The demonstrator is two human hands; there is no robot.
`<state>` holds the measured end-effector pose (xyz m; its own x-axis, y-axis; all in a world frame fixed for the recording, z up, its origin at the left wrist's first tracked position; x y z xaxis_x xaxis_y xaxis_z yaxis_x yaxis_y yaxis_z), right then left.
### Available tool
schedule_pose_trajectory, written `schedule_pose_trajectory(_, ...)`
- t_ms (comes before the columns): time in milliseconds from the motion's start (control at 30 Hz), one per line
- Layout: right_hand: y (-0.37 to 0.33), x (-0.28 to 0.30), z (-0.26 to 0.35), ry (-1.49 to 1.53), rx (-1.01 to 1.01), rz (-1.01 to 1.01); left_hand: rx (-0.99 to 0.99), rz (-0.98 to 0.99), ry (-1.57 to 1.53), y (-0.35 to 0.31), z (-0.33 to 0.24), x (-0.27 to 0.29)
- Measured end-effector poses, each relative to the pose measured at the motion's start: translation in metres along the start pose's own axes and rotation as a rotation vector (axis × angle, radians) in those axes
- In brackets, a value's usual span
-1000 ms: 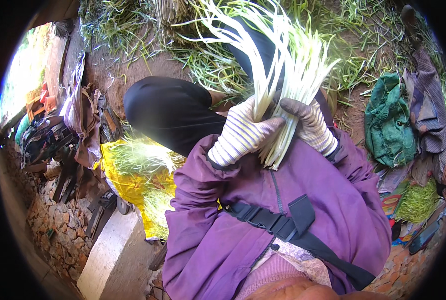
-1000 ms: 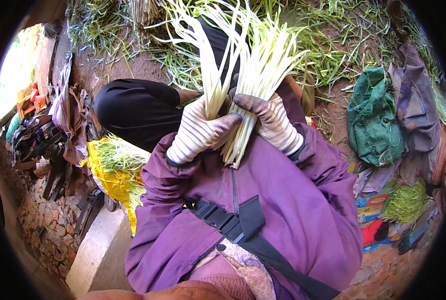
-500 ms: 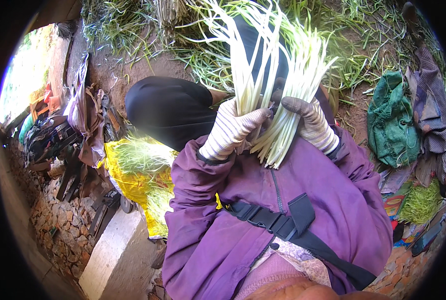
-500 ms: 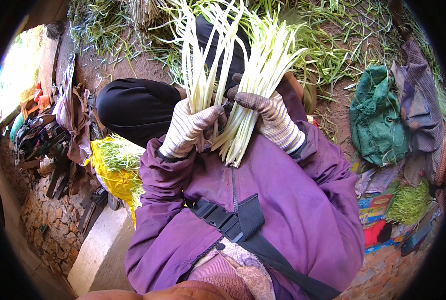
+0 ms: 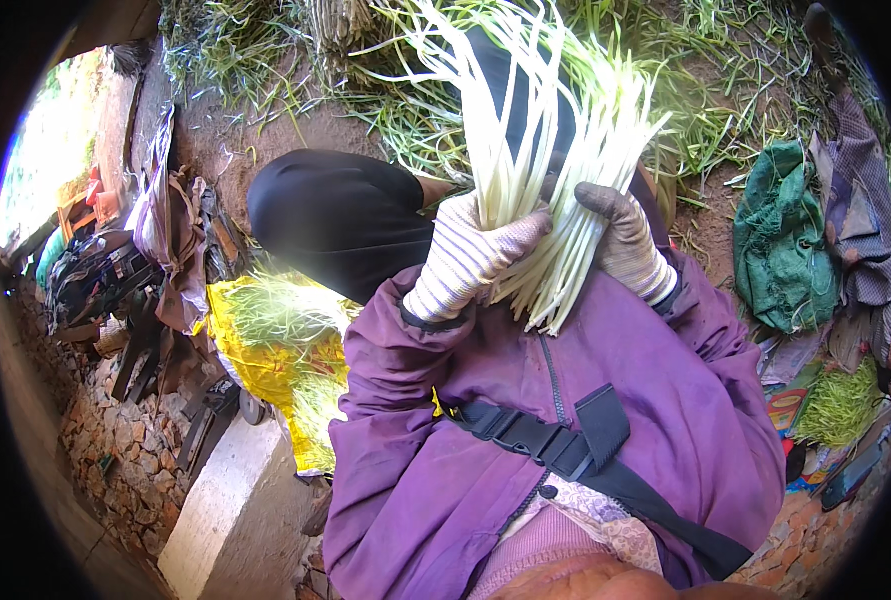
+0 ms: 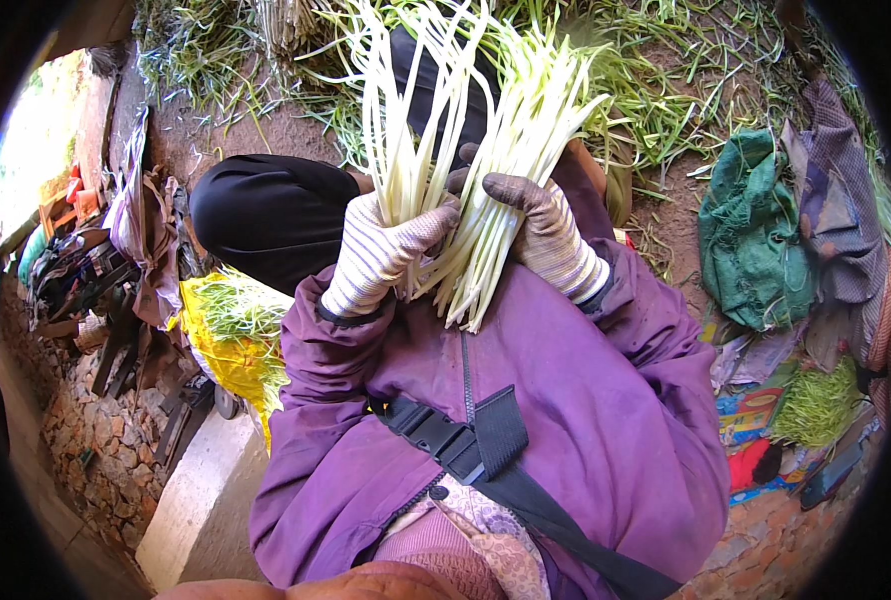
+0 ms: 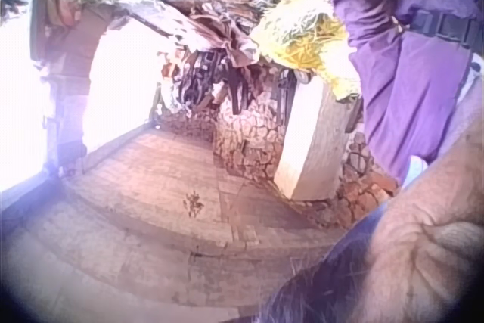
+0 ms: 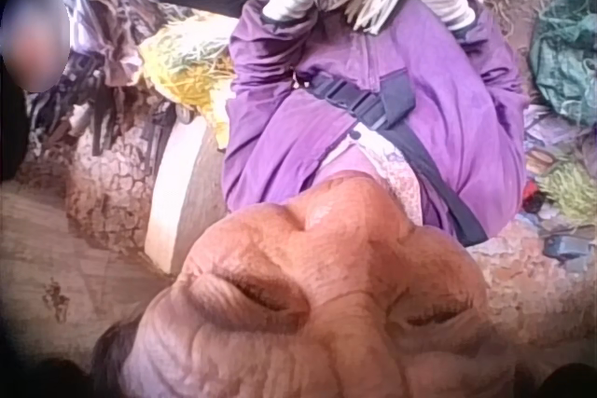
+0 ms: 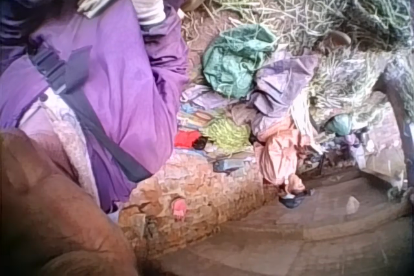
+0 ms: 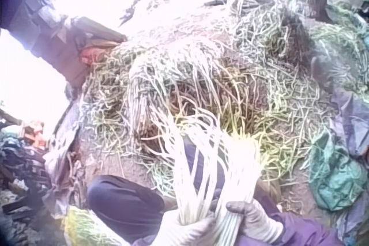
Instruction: The person sits on the ground and gathers long green plant stalks into a bundle. They align the stalks, adjust the bundle with both hands, and place the finished bundle into a yellow sack.
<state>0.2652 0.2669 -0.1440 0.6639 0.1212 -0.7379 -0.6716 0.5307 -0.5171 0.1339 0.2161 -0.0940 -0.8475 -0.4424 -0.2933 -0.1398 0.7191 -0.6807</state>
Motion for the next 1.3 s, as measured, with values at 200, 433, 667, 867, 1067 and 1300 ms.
schedule_pose_trajectory(200, 0.001, 0.01, -0.005, -0.146, -0.052, -0.14, -0.118, 0.013, 0.117, 0.005, 0.004, -0.006)
schedule_pose_trajectory(433, 0.003, 0.012, -0.007, -0.169, 0.013, -0.077, -0.071, 0.038, -0.071, 0.014, 0.009, -0.007)
schedule_pose_trajectory(667, 0.002, 0.008, -0.004, -0.082, 0.008, -0.054, 0.006, 0.012, -0.094, 0.008, 0.009, -0.002)
schedule_pose_trajectory(867, 0.004, 0.007, -0.003, -0.089, -0.026, -0.039, 0.037, -0.001, -0.207, 0.004, 0.009, 0.003)
schedule_pose_trajectory(1067, 0.001, 0.011, -0.005, -0.034, -0.002, -0.08, 0.063, 0.041, -0.099, 0.007, 0.016, 0.001)
schedule_pose_trajectory(1300, 0.004, 0.023, -0.005, -0.226, -0.025, -0.106, 0.056, -0.034, -0.169, 0.0, 0.011, 0.007)
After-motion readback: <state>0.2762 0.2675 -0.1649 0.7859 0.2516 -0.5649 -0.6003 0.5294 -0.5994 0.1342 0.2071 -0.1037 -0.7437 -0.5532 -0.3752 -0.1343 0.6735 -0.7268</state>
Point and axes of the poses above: each hand's wrist, its own y-axis towards the middle knuckle, its own x-axis out of the back of the hand, z = x × y, the point moved 7 cm from there along y, towards the middle knuckle, and after that the axes turned 13 degrees about -y, right-handed, at the moved point
